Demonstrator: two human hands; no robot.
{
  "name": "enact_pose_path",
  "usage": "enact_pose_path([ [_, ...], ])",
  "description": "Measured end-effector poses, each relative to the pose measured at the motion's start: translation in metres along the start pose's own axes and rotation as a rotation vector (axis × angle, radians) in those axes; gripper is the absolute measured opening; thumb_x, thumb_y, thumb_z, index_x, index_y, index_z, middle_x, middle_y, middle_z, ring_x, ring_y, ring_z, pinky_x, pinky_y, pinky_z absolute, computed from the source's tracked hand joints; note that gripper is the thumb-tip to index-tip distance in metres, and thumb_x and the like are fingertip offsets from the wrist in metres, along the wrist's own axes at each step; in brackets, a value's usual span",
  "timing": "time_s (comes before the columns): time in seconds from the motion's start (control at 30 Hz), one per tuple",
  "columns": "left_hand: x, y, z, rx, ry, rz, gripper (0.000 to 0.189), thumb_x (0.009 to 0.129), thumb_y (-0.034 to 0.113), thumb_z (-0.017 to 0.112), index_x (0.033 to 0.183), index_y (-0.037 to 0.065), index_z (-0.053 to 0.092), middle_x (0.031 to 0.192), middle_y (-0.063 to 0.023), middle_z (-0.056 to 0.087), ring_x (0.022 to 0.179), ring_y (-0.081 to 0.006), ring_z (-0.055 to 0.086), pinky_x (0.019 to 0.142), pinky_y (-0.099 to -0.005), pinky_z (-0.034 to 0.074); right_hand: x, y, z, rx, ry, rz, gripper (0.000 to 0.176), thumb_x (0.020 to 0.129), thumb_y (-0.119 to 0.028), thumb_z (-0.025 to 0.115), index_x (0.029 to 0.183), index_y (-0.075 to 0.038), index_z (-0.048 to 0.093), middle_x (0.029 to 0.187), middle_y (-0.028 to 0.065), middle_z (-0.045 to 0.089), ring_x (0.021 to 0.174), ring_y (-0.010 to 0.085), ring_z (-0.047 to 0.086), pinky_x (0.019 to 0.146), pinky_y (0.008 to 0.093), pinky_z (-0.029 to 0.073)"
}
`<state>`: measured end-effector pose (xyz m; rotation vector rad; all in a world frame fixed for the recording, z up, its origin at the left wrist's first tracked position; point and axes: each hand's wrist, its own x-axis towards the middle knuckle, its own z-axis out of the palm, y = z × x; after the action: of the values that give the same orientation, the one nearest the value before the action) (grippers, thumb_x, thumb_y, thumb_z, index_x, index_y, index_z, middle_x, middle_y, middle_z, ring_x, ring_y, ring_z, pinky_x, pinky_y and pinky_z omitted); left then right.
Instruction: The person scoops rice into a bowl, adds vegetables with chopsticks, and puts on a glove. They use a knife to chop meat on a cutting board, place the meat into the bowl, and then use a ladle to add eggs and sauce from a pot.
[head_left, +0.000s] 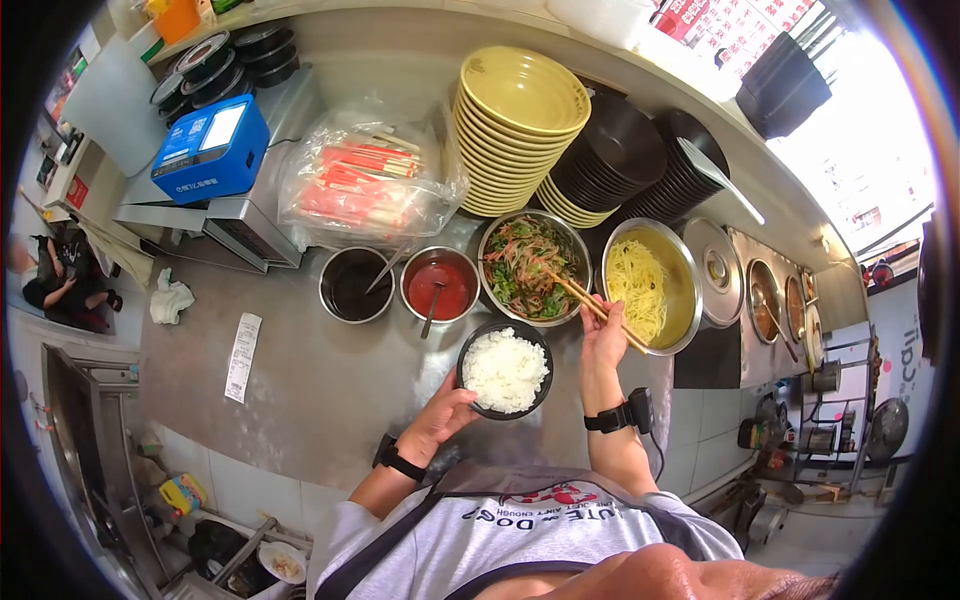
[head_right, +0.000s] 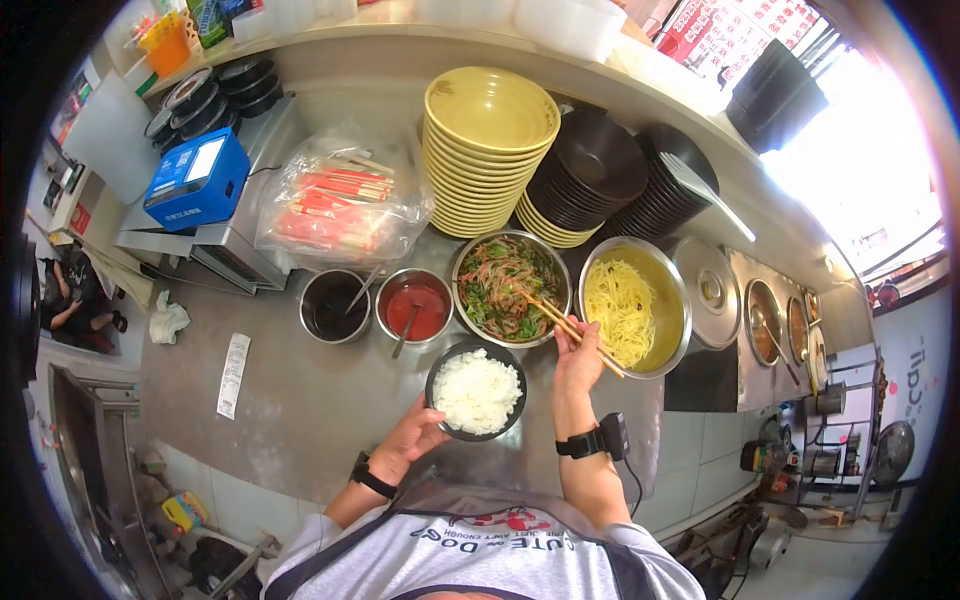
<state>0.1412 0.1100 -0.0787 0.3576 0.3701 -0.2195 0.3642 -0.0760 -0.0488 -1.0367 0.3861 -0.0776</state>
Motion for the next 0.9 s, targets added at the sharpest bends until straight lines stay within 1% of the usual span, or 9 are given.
enact_pose_path([
  [0.27, 0.003, -0.003, 0.007, 0.0, -0.034, 0.027, 0.079, 0.078, 0.011, 0.063, 0.147, 0.013, 0.025, 0.143, -0.0114, 0.042, 0.131, -0.0288, 0.045, 0.103, -0.0503, 0.044, 0.004, -0.011, -0.003, 0.073, 0.017, 0.047, 0.034, 0.101, -0.031, 0.052, 0.095, 0.003, 0.055, 0.103, 0.0206, 0.064, 0.093, 0.0278, 0.066, 0.081, 0.0393, 0.06],
  [0.37, 0.008, -0.006, 0.008, 0.001, -0.078, 0.028, 0.077, 0.08, 0.012, 0.061, 0.148, 0.014, 0.024, 0.144, -0.0111, 0.041, 0.131, -0.0286, 0.045, 0.103, -0.0505, 0.043, 0.001, -0.021, 0.0, 0.113, 0.006, 0.052, 0.034, 0.1, -0.03, 0.052, 0.095, 0.003, 0.055, 0.102, 0.0206, 0.064, 0.094, 0.0282, 0.065, 0.082, 0.0396, 0.06],
  [0.43, 0.015, -0.009, 0.007, -0.017, -0.145, 0.042, 0.075, 0.082, 0.011, 0.059, 0.148, 0.014, 0.023, 0.145, -0.0112, 0.04, 0.131, -0.0291, 0.045, 0.103, -0.0516, 0.043, -0.002, -0.033, 0.006, 0.135, 0.012, 0.053, 0.033, 0.1, -0.03, 0.052, 0.095, 0.003, 0.055, 0.101, 0.0205, 0.064, 0.094, 0.0284, 0.065, 0.082, 0.0397, 0.06],
  [0.57, 0.031, -0.006, 0.018, -0.015, -0.171, 0.037, 0.075, 0.084, 0.011, 0.057, 0.149, 0.015, 0.021, 0.146, -0.0115, 0.04, 0.131, -0.0304, 0.046, 0.102, -0.0526, 0.044, -0.004, -0.062, 0.008, 0.202, -0.039, 0.048, 0.031, 0.099, -0.029, 0.056, 0.093, 0.001, 0.056, 0.099, 0.0194, 0.065, 0.093, 0.0274, 0.066, 0.081, 0.0392, 0.06],
  [0.63, 0.042, -0.002, 0.023, 0.011, -0.179, 0.05, 0.075, 0.084, 0.011, 0.057, 0.149, 0.016, 0.02, 0.146, -0.012, 0.04, 0.13, -0.0318, 0.047, 0.101, -0.0533, 0.045, -0.007, -0.078, 0.009, 0.203, -0.122, 0.029, 0.031, 0.097, -0.031, 0.058, 0.091, 0.0, 0.057, 0.097, 0.0177, 0.066, 0.094, 0.0258, 0.066, 0.08, 0.0382, 0.061],
  [0.67, 0.049, -0.002, 0.023, 0.003, -0.172, 0.044, 0.075, 0.084, 0.011, 0.057, 0.149, 0.016, 0.02, 0.146, -0.012, 0.04, 0.13, -0.0318, 0.047, 0.101, -0.0533, 0.045, -0.008, -0.087, 0.009, 0.202, -0.122, 0.03, 0.031, 0.096, -0.031, 0.059, 0.088, -0.001, 0.058, 0.095, 0.0158, 0.066, 0.095, 0.0247, 0.066, 0.079, 0.037, 0.061],
  [0.73, 0.062, 0.001, 0.021, -0.019, -0.249, 0.081, 0.076, 0.084, 0.011, 0.057, 0.149, 0.017, 0.019, 0.145, -0.0122, 0.04, 0.129, -0.0325, 0.048, 0.1, -0.054, 0.046, -0.012, -0.106, 0.006, 0.186, -0.176, 0.05, 0.03, 0.095, -0.031, 0.06, 0.085, -0.002, 0.06, 0.096, 0.0171, 0.067, 0.094, 0.0249, 0.067, 0.077, 0.0364, 0.062],
  [0.83, 0.066, 0.009, 0.032, -0.005, -0.221, 0.092, 0.077, 0.083, 0.012, 0.058, 0.149, 0.017, 0.02, 0.145, -0.0123, 0.041, 0.129, -0.0324, 0.048, 0.1, -0.0546, 0.046, -0.02, -0.13, 0.002, 0.129, -0.232, 0.079, 0.031, 0.095, -0.031, 0.06, 0.083, -0.002, 0.061, 0.095, 0.0188, 0.068, 0.093, 0.0251, 0.068, 0.077, 0.0372, 0.062],
  [0.9, 0.068, 0.013, 0.035, -0.009, -0.213, 0.095, 0.077, 0.082, 0.012, 0.059, 0.149, 0.017, 0.021, 0.144, -0.0121, 0.041, 0.128, -0.0321, 0.048, 0.1, -0.0546, 0.046, -0.028, -0.142, 0.003, 0.037, -0.28, 0.09, 0.03, 0.097, -0.028, 0.059, 0.085, -0.001, 0.061, 0.094, 0.0196, 0.068, 0.088, 0.0254, 0.069, 0.074, 0.0367, 0.062],
])
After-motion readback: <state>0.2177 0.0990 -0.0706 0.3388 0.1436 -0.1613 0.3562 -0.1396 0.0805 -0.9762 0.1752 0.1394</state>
